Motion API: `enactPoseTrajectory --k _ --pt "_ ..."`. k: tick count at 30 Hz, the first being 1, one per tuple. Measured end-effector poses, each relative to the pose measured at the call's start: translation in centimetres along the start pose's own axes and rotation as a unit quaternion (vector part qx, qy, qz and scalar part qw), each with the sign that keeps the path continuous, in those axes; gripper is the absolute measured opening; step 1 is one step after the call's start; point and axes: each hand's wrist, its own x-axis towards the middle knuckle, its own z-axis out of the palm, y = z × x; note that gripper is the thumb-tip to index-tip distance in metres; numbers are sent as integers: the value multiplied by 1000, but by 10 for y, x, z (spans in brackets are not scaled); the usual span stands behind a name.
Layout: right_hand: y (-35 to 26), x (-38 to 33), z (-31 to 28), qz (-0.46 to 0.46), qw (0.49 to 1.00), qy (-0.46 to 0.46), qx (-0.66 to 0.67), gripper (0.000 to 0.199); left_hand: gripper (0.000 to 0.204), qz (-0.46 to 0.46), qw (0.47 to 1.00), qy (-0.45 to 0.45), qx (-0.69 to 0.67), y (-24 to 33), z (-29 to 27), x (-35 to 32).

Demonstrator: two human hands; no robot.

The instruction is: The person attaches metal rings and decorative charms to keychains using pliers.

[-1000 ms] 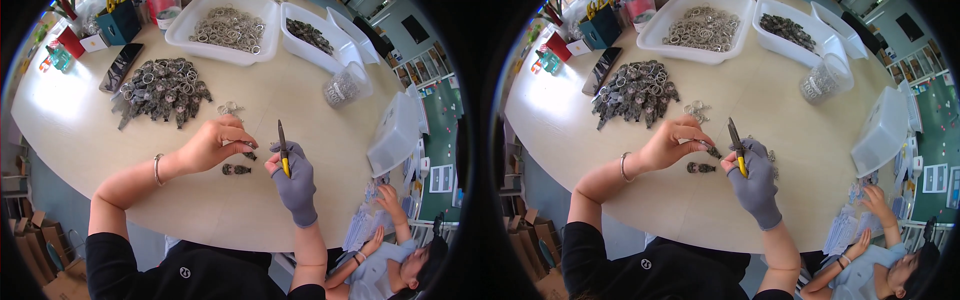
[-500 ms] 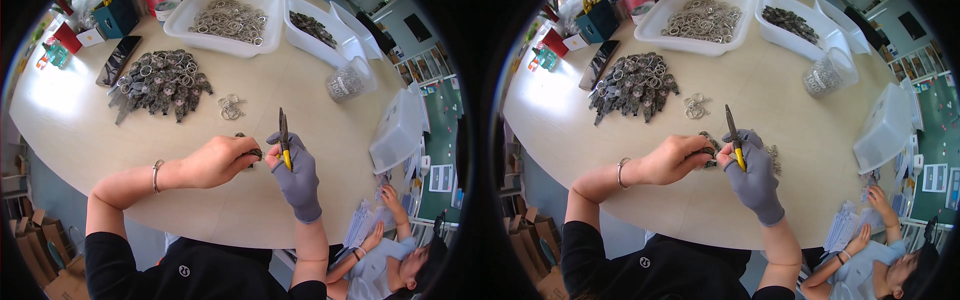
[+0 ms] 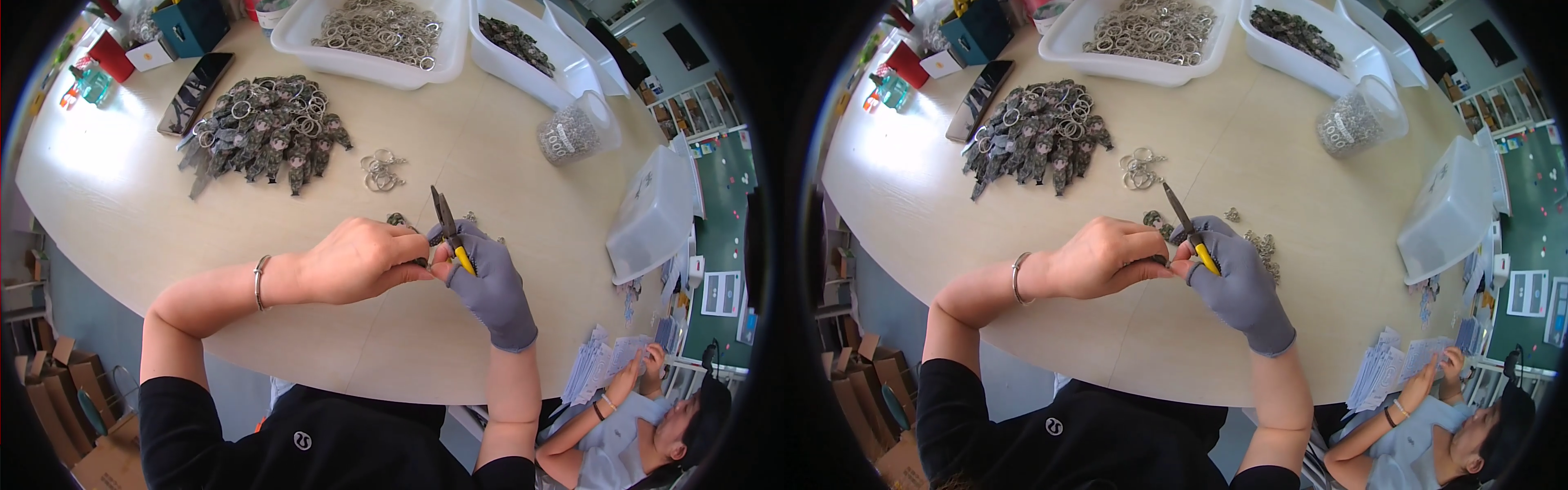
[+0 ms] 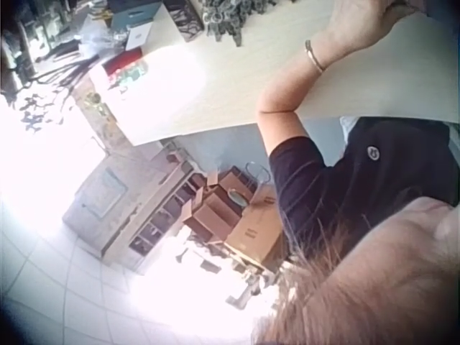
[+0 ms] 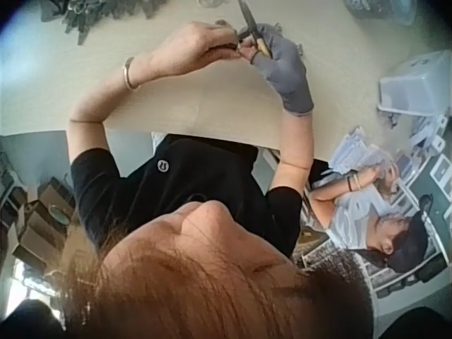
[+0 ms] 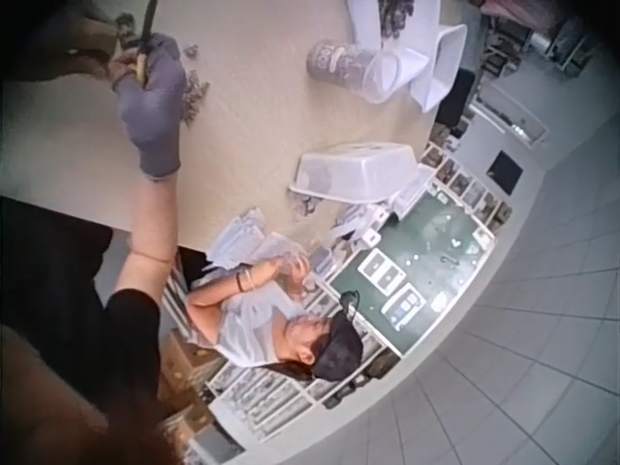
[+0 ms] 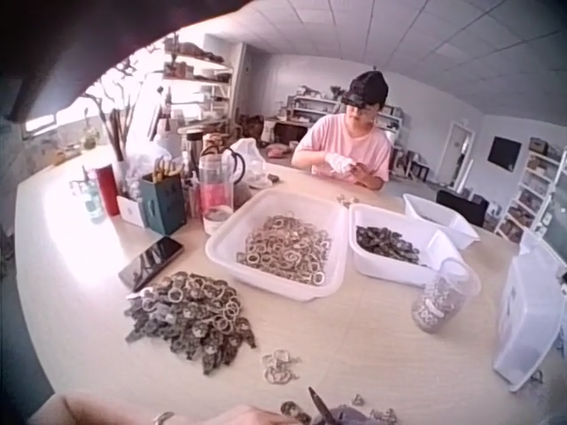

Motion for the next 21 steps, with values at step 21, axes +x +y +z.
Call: enactPoseTrajectory --k 21 --pt "17 109 25 -218 887 102 -395 13 4 5 937 348 -37 -31 -19 1"
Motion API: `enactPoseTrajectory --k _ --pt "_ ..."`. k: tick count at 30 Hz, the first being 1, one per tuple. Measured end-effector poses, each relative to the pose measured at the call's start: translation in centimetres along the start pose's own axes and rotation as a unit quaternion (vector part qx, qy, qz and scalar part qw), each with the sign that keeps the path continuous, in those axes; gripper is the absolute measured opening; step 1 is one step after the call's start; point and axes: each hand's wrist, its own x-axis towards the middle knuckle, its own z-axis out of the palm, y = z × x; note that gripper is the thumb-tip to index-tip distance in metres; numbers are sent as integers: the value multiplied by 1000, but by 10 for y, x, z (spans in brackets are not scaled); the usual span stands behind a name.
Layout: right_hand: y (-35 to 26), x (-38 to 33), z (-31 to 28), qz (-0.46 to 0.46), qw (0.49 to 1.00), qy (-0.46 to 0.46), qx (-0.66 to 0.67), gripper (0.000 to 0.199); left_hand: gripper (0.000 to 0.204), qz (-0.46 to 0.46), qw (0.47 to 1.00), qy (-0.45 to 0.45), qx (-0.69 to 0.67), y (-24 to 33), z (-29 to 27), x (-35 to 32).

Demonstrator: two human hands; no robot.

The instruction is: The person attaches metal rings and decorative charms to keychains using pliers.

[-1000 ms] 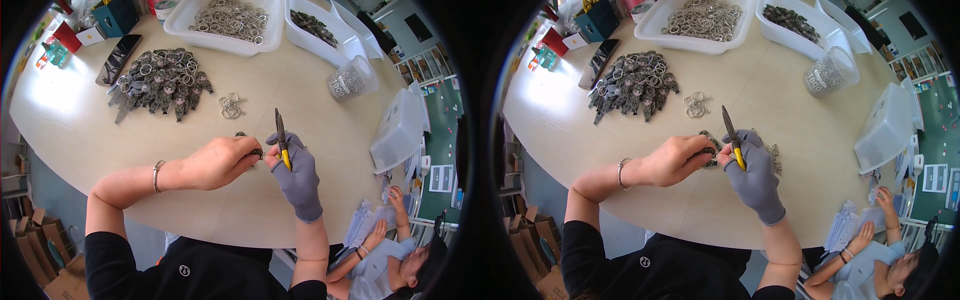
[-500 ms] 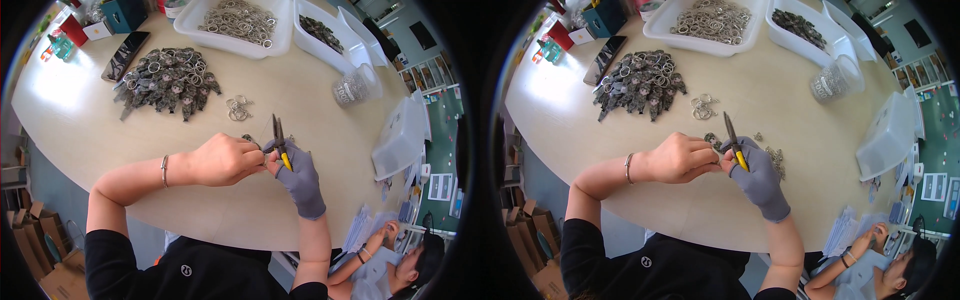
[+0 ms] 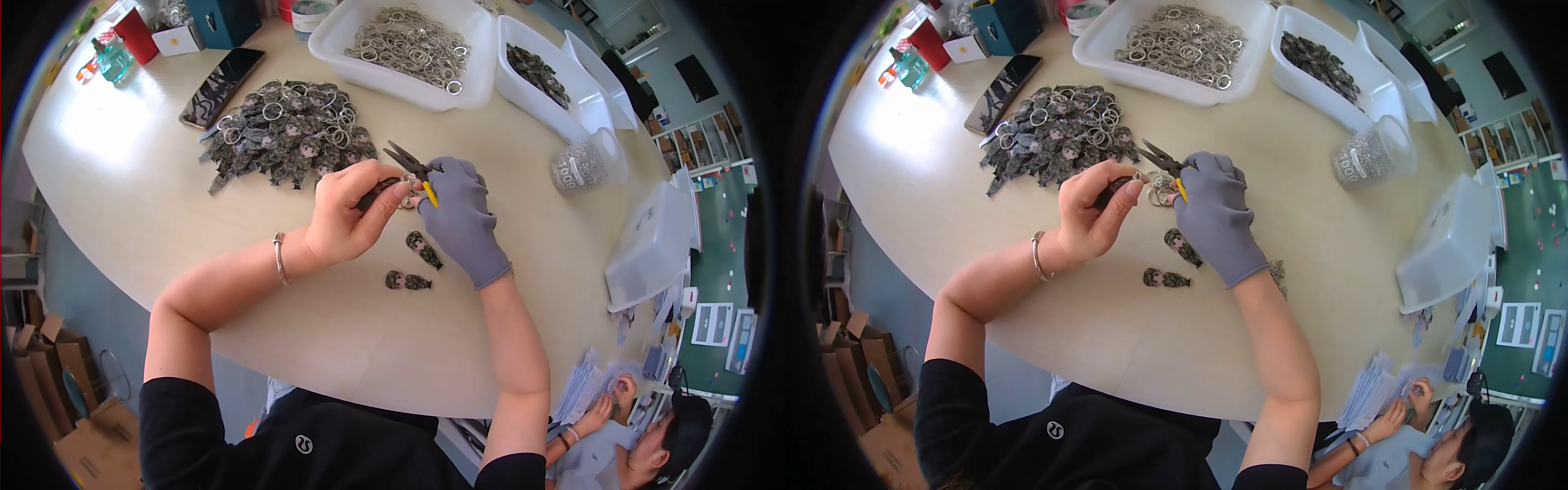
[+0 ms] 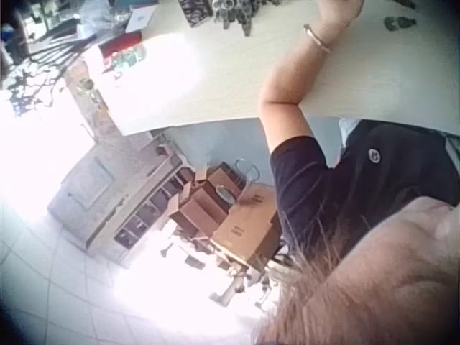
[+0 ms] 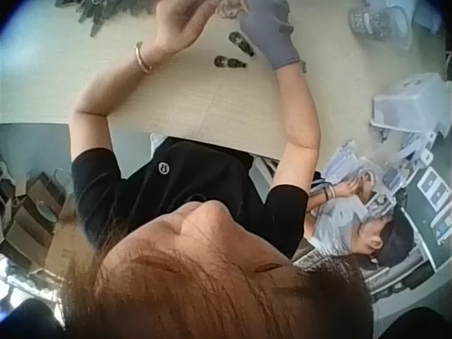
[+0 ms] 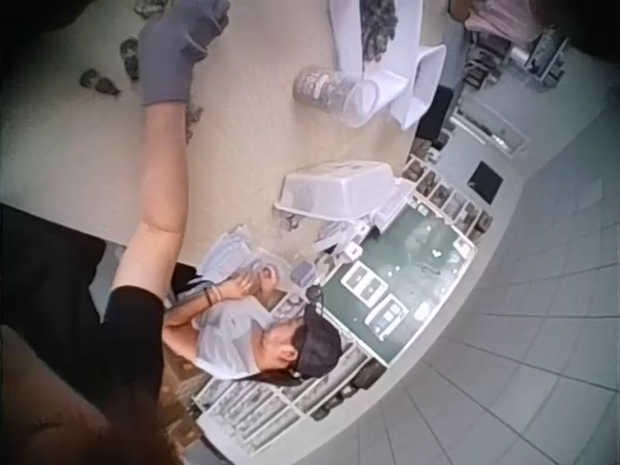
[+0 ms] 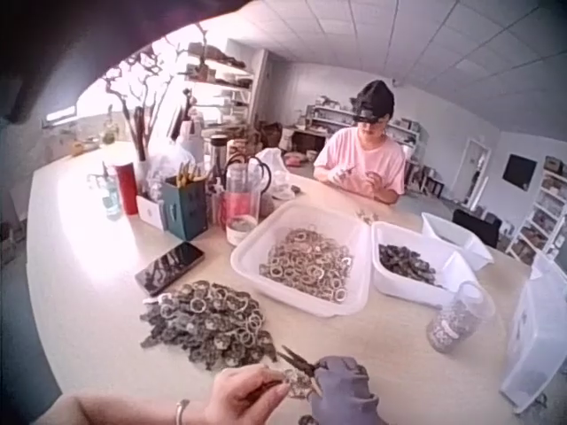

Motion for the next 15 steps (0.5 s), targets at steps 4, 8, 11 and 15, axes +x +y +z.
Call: enactPoseTrajectory --k 4,8,11,15 --pt "-2 9 6 -24 997 -21 -67 12 5 22 1000 -9 12 -1 -1 1" --pt "8 1 1 28 998 33 55 12 6 48 998 -24 12 -4 3 -1" --pt "1 -10 -14 168 944 16 285 13 9 61 996 -63 35 -4 3 -3" --pt "-13 -25 -35 221 865 -5 451 14 12 108 986 -100 83 -4 5 -8"
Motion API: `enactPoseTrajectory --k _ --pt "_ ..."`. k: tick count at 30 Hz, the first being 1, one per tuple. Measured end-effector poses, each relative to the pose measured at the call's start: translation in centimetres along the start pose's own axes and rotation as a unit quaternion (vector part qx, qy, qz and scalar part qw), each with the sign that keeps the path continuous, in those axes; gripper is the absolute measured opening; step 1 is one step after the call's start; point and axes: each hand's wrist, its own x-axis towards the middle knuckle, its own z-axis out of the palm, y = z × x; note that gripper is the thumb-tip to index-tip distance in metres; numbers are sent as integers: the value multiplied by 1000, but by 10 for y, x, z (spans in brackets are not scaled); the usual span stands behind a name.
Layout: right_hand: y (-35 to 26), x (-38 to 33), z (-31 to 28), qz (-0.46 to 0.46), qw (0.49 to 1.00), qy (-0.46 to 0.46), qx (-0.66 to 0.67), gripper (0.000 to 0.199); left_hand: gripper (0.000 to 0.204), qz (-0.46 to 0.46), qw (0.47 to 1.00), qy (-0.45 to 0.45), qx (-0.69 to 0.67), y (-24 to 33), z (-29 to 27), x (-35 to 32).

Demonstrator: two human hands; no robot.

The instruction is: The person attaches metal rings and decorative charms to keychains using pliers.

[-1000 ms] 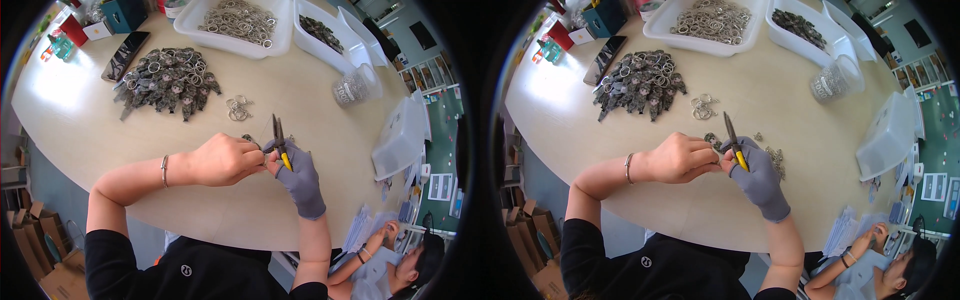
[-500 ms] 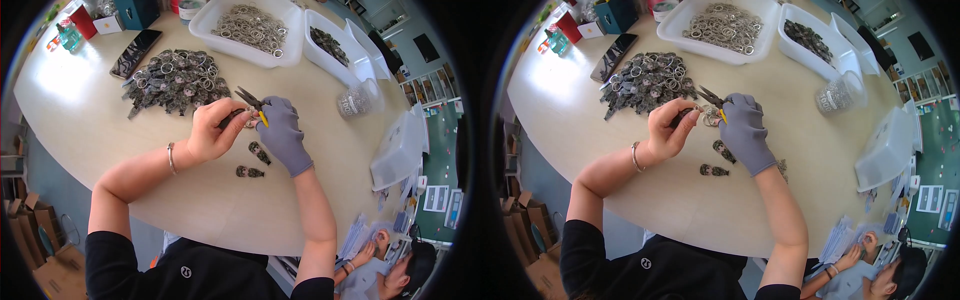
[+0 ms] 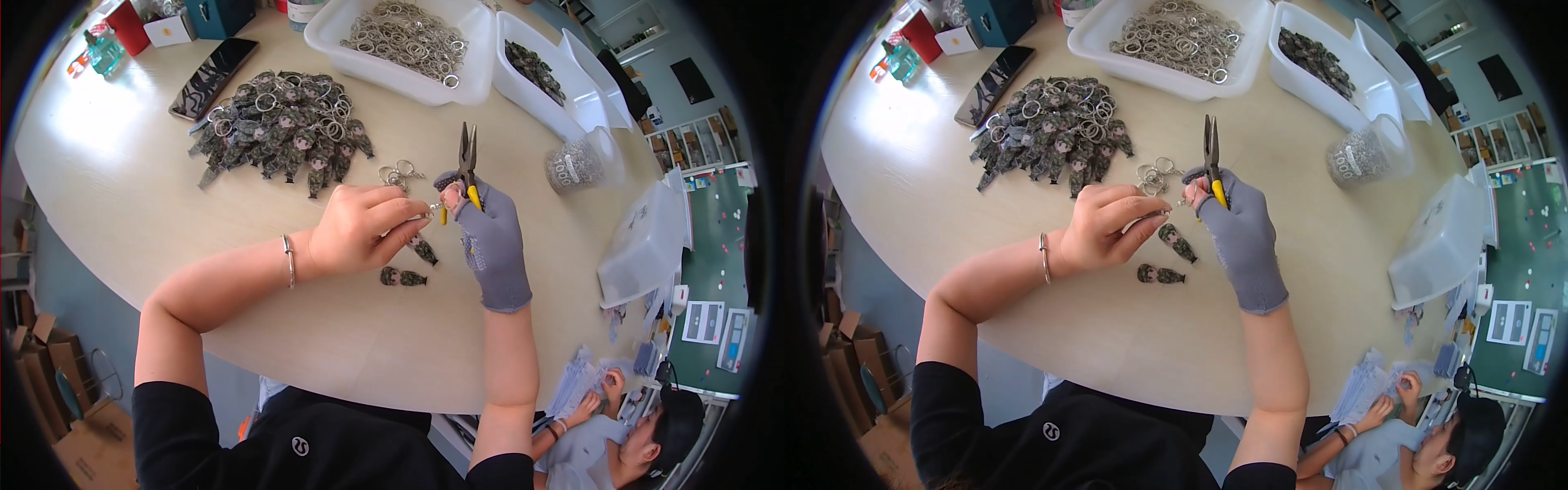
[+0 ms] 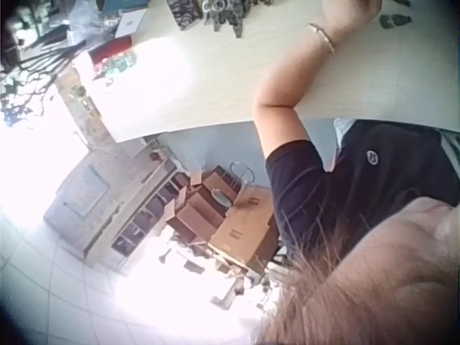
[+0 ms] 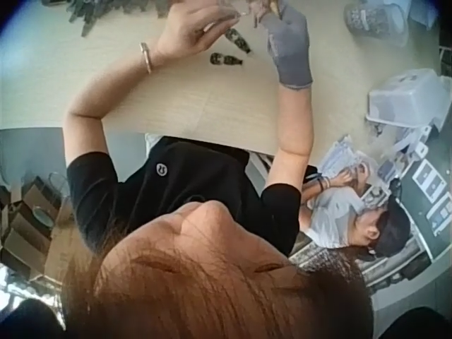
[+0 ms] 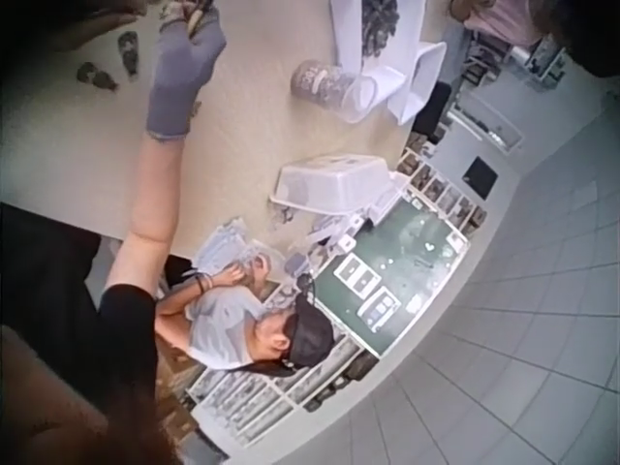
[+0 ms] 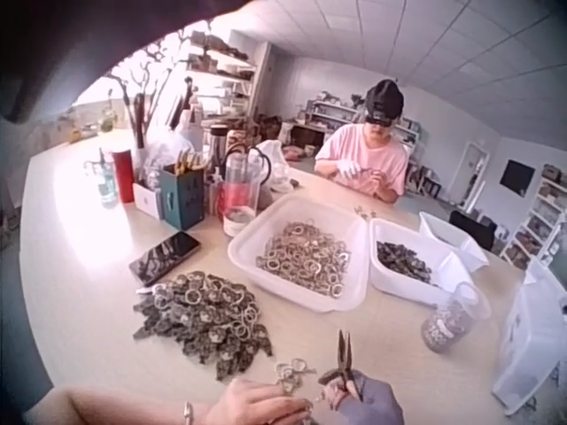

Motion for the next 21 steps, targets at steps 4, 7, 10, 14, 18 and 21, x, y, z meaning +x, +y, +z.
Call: enactPoseTrajectory --k 4,7,10,14,18,21 --pt "-20 -23 1 45 992 -15 114 15 13 54 998 4 15 4 4 0" --pt "-26 -31 7 31 988 -24 150 16 19 78 997 -3 10 3 4 -3" --pt "-31 -36 9 22 986 -26 164 17 20 91 996 -2 11 6 3 -2" --pt "-35 -39 12 25 986 -33 159 18 21 101 995 7 14 6 3 -3" --pt "-35 -39 15 15 986 -32 166 19 16 99 995 16 16 7 4 -3" --pt "-37 -40 12 23 986 -33 160 21 18 105 994 15 18 8 2 -4"
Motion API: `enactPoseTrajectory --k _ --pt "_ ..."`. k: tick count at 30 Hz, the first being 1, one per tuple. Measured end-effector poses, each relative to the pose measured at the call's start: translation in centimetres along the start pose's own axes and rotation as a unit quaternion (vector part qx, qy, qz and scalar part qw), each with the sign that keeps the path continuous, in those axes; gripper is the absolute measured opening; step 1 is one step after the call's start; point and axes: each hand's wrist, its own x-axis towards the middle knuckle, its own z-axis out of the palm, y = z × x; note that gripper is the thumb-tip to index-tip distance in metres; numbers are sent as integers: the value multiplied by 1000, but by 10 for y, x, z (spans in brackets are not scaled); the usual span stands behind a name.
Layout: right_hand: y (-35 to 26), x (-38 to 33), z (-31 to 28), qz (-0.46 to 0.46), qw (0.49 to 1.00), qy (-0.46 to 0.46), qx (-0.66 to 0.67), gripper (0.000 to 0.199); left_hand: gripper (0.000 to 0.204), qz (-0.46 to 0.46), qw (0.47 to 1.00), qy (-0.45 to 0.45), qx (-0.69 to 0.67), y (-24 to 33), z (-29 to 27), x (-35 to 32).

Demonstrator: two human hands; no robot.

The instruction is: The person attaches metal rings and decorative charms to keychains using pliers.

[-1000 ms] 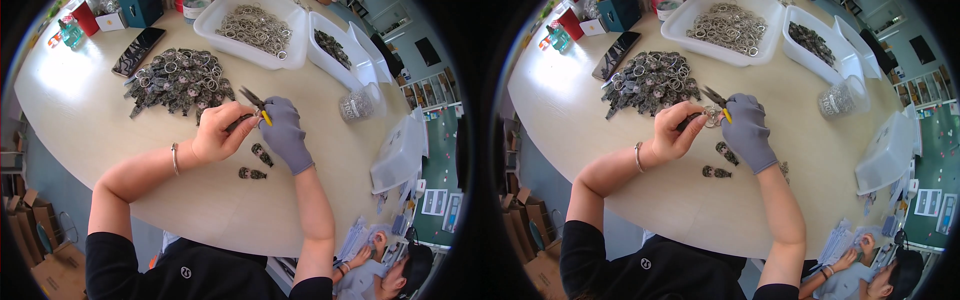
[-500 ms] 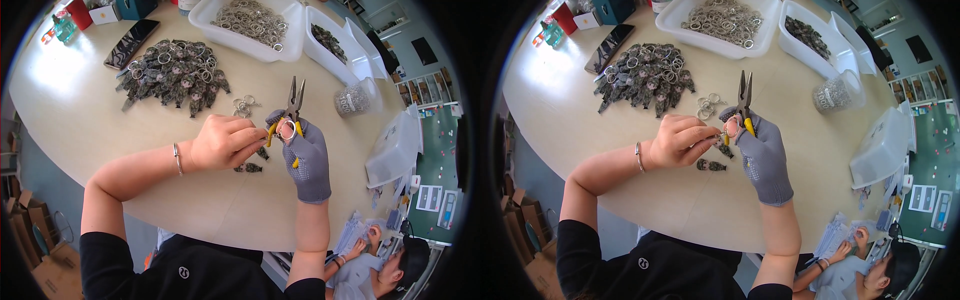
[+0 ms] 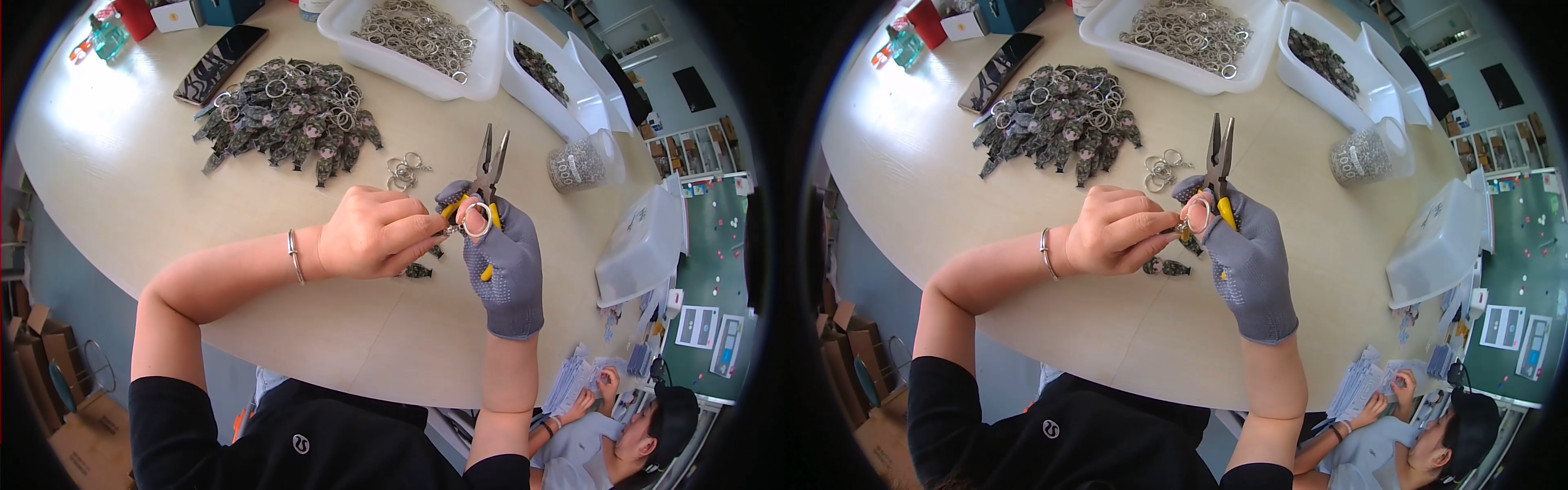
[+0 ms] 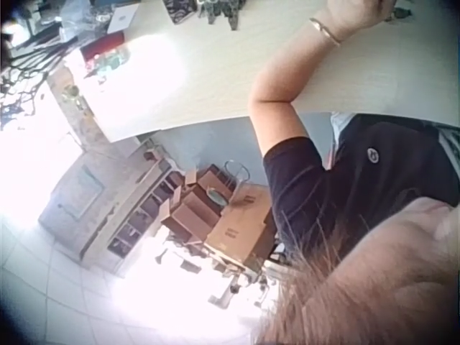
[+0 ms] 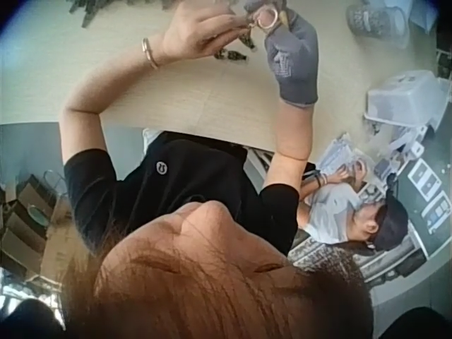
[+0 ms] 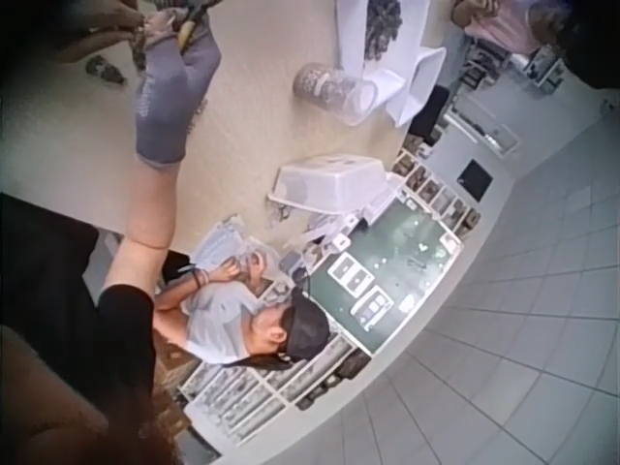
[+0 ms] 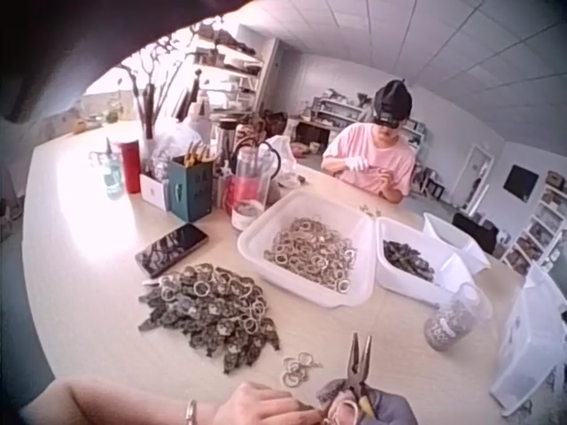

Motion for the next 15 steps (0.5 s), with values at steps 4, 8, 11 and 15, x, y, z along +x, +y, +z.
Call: enactPoseTrajectory --k 4,8,11,15 --pt "0 -2 -2 21 1000 8 -13 23 20 14 1000 5 7 0 0 0" --pt "-1 -2 -3 7 1000 6 -16 24 22 19 1000 -6 10 0 -1 0" --pt "3 -2 -7 -10 1000 -8 3 24 26 25 1000 -8 14 0 -2 0" --pt "1 -15 -8 -36 989 52 -136 18 30 65 997 -3 36 -2 -8 2"
